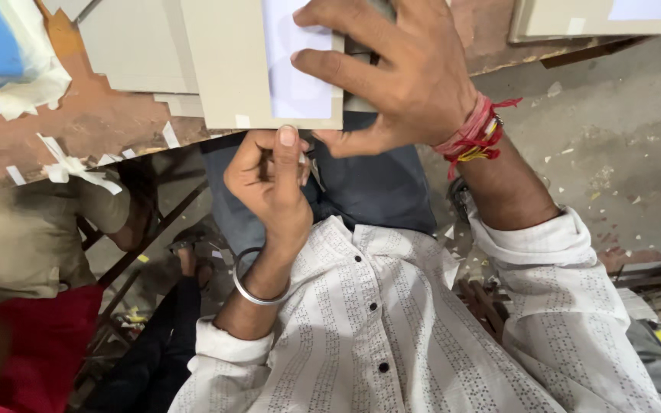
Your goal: The person assembles small cardboard frames by applying adhesive tape to the edges of cutouts and pressing them together. They handle multiple frames one at a time, aligning pieces and securing them with tape before stacking the finished units on the table.
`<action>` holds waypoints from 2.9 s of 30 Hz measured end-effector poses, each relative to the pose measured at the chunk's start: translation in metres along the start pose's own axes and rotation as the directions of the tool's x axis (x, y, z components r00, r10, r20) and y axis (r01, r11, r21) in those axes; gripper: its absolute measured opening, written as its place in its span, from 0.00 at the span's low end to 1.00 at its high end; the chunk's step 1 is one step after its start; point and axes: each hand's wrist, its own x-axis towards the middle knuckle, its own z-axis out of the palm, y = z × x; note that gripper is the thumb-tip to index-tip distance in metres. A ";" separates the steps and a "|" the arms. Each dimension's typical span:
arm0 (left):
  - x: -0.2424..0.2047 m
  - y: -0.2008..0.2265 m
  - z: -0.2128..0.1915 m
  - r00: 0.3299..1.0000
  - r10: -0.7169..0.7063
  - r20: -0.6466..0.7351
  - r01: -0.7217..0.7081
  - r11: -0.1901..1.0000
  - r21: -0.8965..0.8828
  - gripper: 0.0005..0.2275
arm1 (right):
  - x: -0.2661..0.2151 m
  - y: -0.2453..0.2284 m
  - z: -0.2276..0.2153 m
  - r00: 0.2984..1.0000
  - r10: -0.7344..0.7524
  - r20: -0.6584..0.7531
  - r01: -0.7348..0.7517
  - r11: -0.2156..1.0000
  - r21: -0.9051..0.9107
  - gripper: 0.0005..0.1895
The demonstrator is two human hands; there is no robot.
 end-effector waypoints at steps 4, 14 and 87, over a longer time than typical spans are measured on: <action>-0.001 -0.002 -0.003 1.000 0.001 -0.024 -0.001 1.000 -0.016 0.13 | 0.006 0.001 -0.001 0.998 0.033 0.059 -0.036 0.998 0.054 0.29; -0.001 -0.021 -0.004 0.998 0.031 -0.052 -0.020 0.979 0.204 0.13 | 0.006 0.002 0.001 0.996 0.059 0.065 -0.062 0.997 0.048 0.27; 0.006 0.039 -0.019 0.941 0.067 0.332 -0.108 0.988 0.106 0.11 | -0.042 -0.085 -0.009 0.906 0.230 -0.355 -0.302 0.939 -0.162 0.10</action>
